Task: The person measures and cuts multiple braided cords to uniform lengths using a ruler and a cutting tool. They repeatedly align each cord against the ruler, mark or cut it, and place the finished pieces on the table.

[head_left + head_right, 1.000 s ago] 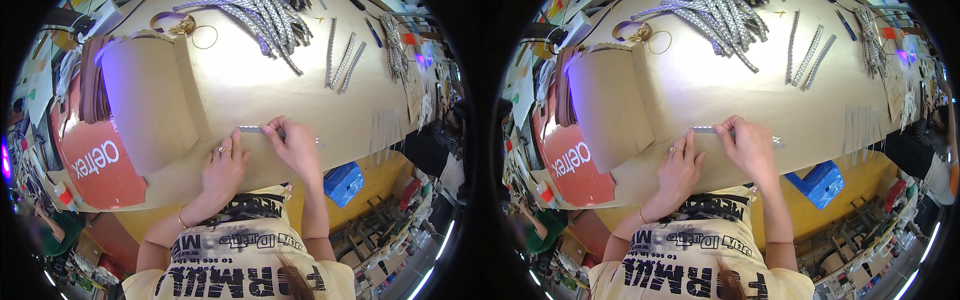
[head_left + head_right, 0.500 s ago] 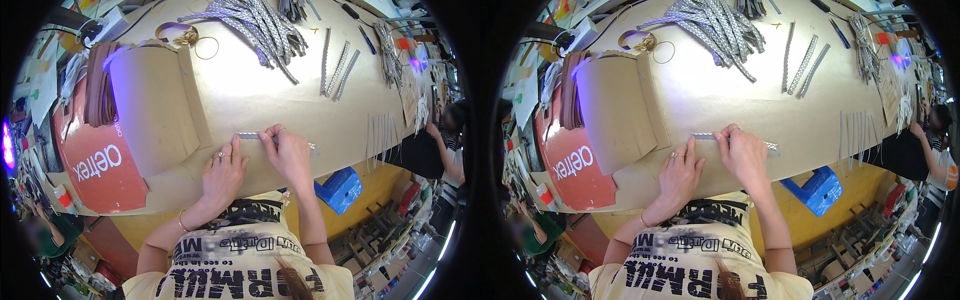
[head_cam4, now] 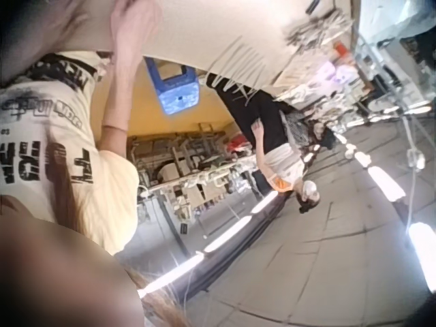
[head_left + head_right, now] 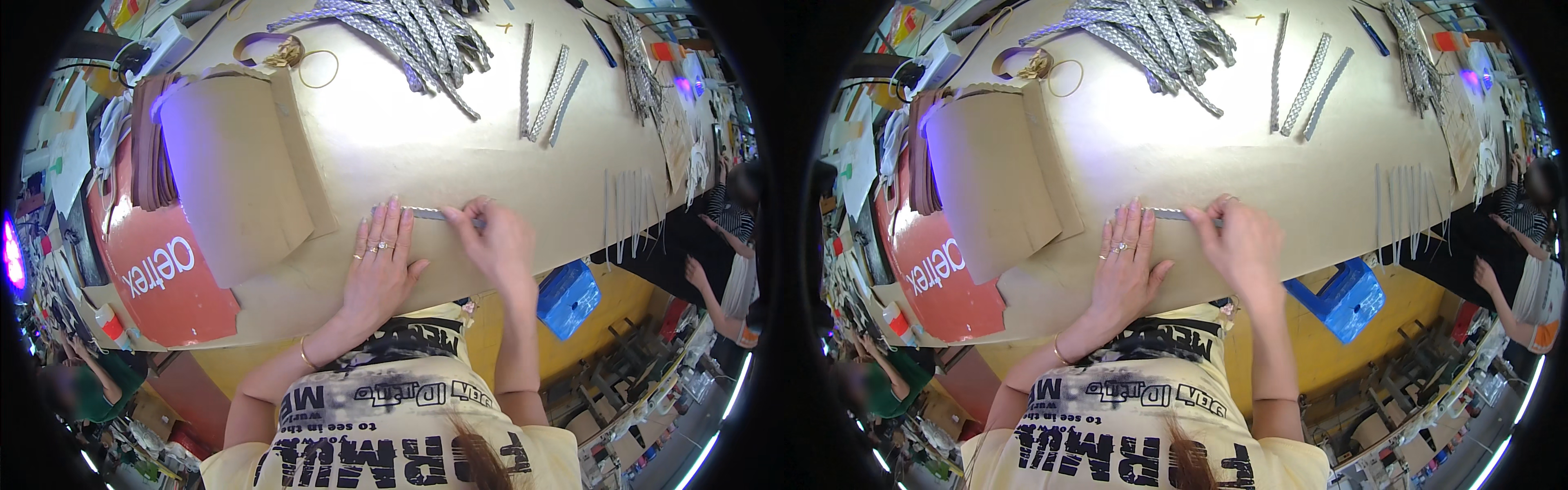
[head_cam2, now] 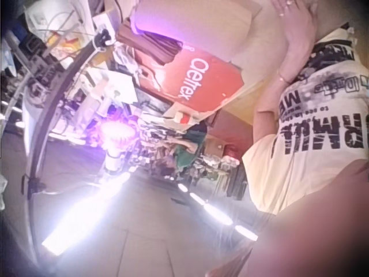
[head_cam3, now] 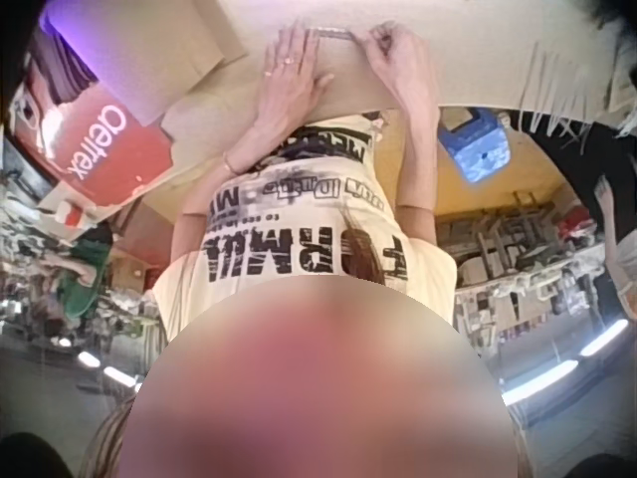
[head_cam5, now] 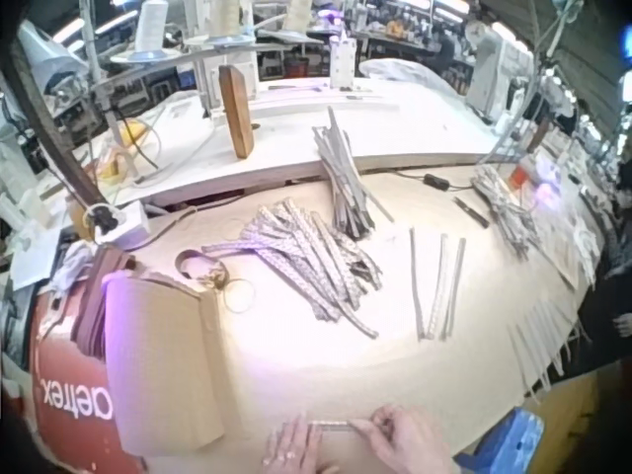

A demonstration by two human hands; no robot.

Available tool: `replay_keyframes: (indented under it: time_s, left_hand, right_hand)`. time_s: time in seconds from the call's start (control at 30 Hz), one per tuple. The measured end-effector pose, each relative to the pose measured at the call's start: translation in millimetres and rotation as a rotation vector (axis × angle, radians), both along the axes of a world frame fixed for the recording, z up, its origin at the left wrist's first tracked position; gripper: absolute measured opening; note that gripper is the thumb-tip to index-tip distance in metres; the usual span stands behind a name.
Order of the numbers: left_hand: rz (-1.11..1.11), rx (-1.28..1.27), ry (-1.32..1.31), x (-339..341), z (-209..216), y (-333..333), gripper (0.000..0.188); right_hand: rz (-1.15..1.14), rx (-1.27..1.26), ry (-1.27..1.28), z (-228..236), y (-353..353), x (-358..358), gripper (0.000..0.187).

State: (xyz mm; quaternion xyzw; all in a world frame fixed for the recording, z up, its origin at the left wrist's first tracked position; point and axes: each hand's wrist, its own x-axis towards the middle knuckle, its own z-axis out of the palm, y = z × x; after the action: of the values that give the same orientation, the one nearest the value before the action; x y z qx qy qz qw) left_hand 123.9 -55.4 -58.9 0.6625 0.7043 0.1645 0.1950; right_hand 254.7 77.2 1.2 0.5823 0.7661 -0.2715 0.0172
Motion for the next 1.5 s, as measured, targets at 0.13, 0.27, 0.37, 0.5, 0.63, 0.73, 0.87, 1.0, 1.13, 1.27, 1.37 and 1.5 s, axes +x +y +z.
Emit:
replay_keyframes:
  time_s: [0.13,0.27,0.37,0.5,0.63,0.73,0.87,1.0,1.13,1.27,1.37,1.5]
  left_hand:
    - [-0.011,-0.043,0.039,0.3,3.2,0.7,0.083]
    - [-0.006,-0.050,0.051,0.7,7.8,3.6,0.082]
    - [-0.015,-0.070,0.070,0.0,10.9,4.6,0.082]
    - [-0.014,-0.114,0.069,0.5,15.7,7.5,0.079]
    - [-0.024,-0.150,0.166,11.5,21.3,13.0,0.075]
    - [-0.001,-0.155,0.240,23.7,23.0,17.6,0.074]
    - [0.010,-0.170,0.313,30.3,24.6,19.8,0.075]
    - [0.008,-0.172,0.337,30.1,25.4,20.9,0.076]
    - [-0.001,-0.178,0.346,30.2,27.3,21.7,0.075]
    - [-0.002,-0.171,0.344,29.9,29.5,22.2,0.074]
    - [-0.002,-0.173,0.343,29.8,30.2,22.7,0.074]
    - [-0.011,-0.179,0.394,29.8,30.3,23.0,0.076]
  right_hand:
    - [-0.055,-0.142,0.128,3.8,9.3,22.4,0.031]
    - [-0.047,-0.105,0.116,0.5,5.0,25.0,0.030]
    - [-0.036,-0.073,0.117,-1.7,2.8,23.9,0.029]
    - [-0.039,-0.026,0.147,-5.6,2.0,23.9,0.028]
    - [-0.031,-0.009,0.136,-10.7,0.0,26.3,0.028]
    - [0.002,0.080,0.131,-14.6,-3.0,25.4,0.028]
    - [-0.010,0.163,0.099,-12.5,-7.5,26.8,0.030]
    - [-0.208,-0.091,0.159,-1.1,-2.4,48.4,0.028]
    - [-0.279,-0.197,0.282,3.9,-1.1,65.8,0.030]
    - [-0.281,-0.180,0.335,1.1,-3.3,68.9,0.027]
    - [-0.273,-0.164,0.354,-1.0,-4.1,68.5,0.025]
    - [-0.262,-0.117,0.324,-4.5,-5.3,67.7,0.024]
